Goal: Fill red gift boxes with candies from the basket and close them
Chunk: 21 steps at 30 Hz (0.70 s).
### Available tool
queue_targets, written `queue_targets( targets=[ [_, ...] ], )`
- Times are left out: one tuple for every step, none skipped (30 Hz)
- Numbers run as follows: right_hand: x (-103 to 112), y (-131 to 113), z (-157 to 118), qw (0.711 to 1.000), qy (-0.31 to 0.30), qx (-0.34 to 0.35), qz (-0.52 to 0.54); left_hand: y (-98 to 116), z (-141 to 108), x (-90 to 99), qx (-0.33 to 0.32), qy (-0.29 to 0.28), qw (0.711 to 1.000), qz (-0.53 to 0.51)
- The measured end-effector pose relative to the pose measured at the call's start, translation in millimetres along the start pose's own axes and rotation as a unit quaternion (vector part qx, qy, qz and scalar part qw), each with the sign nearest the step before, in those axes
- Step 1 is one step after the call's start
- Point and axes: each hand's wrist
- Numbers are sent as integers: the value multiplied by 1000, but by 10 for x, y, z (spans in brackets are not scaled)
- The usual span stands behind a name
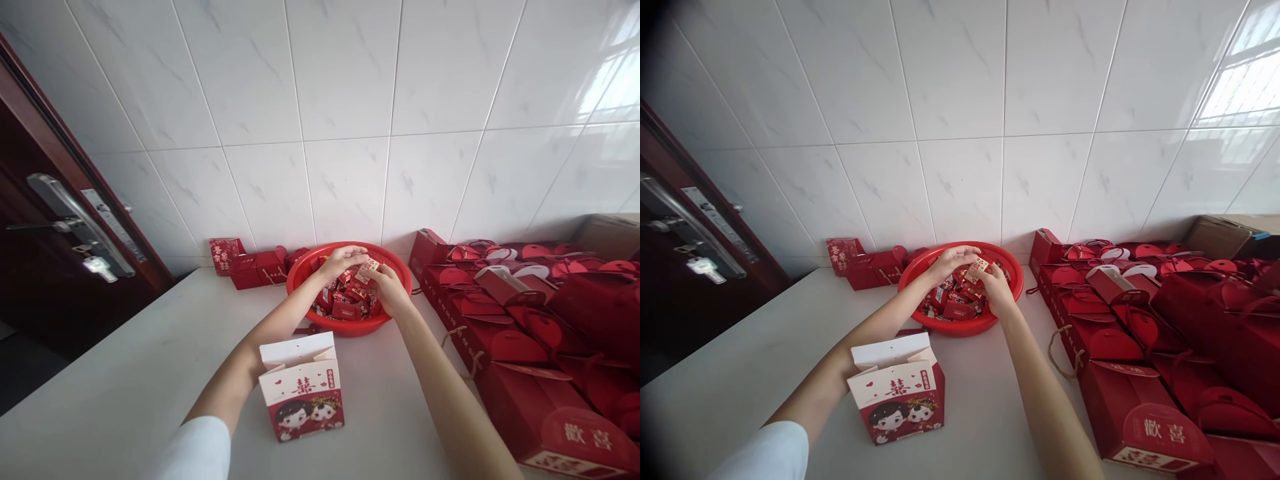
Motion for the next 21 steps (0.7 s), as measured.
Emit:
queue_targets(
  targets=[
    [-3, 3, -3, 1000, 2, 1, -1, -3, -5, -5, 1, -8, 1000, 9],
    [-8, 4, -7, 1000, 4, 3, -2, -5, -10, -10, 1, -14, 1000, 15],
    [-12, 4, -13, 1000, 6, 5, -1, -6, -16, -16, 0, -18, 1000, 18],
    [-15, 1, -18, 1000, 6, 9, 0, -5, -20, -21, -1, -21, 1000, 19],
    [-17, -2, -23, 1000, 6, 12, 2, -4, -23, -25, 0, -20, 1000, 19],
    [-17, -6, -24, 1000, 5, 14, 7, -3, -24, -28, 1, -16, 1000, 21],
    [-14, -10, -23, 1000, 3, 14, 15, -4, -22, -28, 4, -7, 999, 33],
    [-8, -14, -18, 1000, -1, 10, 25, -8, -18, -26, 10, 5, 998, 54],
    [0, -18, -10, 999, -5, 4, 36, -16, -12, -20, 17, 16, 996, 82],
    [11, -21, 1, 999, -7, -4, 46, -29, -4, -9, 26, 26, 993, 113],
    [23, -23, 13, 998, -8, -11, 57, -48, 5, 7, 36, 34, 989, 142],
    [35, -24, 27, 998, -7, -17, 66, -72, 14, 29, 45, 40, 984, 168],
    [46, -25, 40, 997, -4, -21, 75, -100, 23, 56, 55, 43, 979, 191],
    [58, -25, 54, 996, 0, -24, 83, -132, 31, 89, 64, 44, 974, 211],
    [69, -24, 68, 995, 5, -27, 92, -164, 37, 126, 72, 45, 969, 233],
    [80, -23, 82, 994, 10, -29, 101, -196, 42, 164, 79, 46, 962, 255],
    [91, -21, 96, 993, 14, -31, 109, -227, 46, 201, 85, 46, 956, 276],
    [102, -20, 110, 992, 19, -33, 118, -255, 50, 236, 89, 46, 951, 294],
    [114, -17, 123, 991, 23, -35, 125, -281, 54, 266, 91, 44, 945, 310],
    [125, -15, 136, 990, 27, -36, 131, -304, 59, 291, 92, 42, 940, 325],
    [135, -13, 147, 990, 29, -36, 136, -324, 65, 308, 90, 38, 936, 337]
  ],
)
Point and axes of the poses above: each hand's wrist, its own z-axis towards the middle knuckle, its own x-axis out of the back of the hand, y = z × x, and after that the axes turned 5 degrees about -z, right-handed
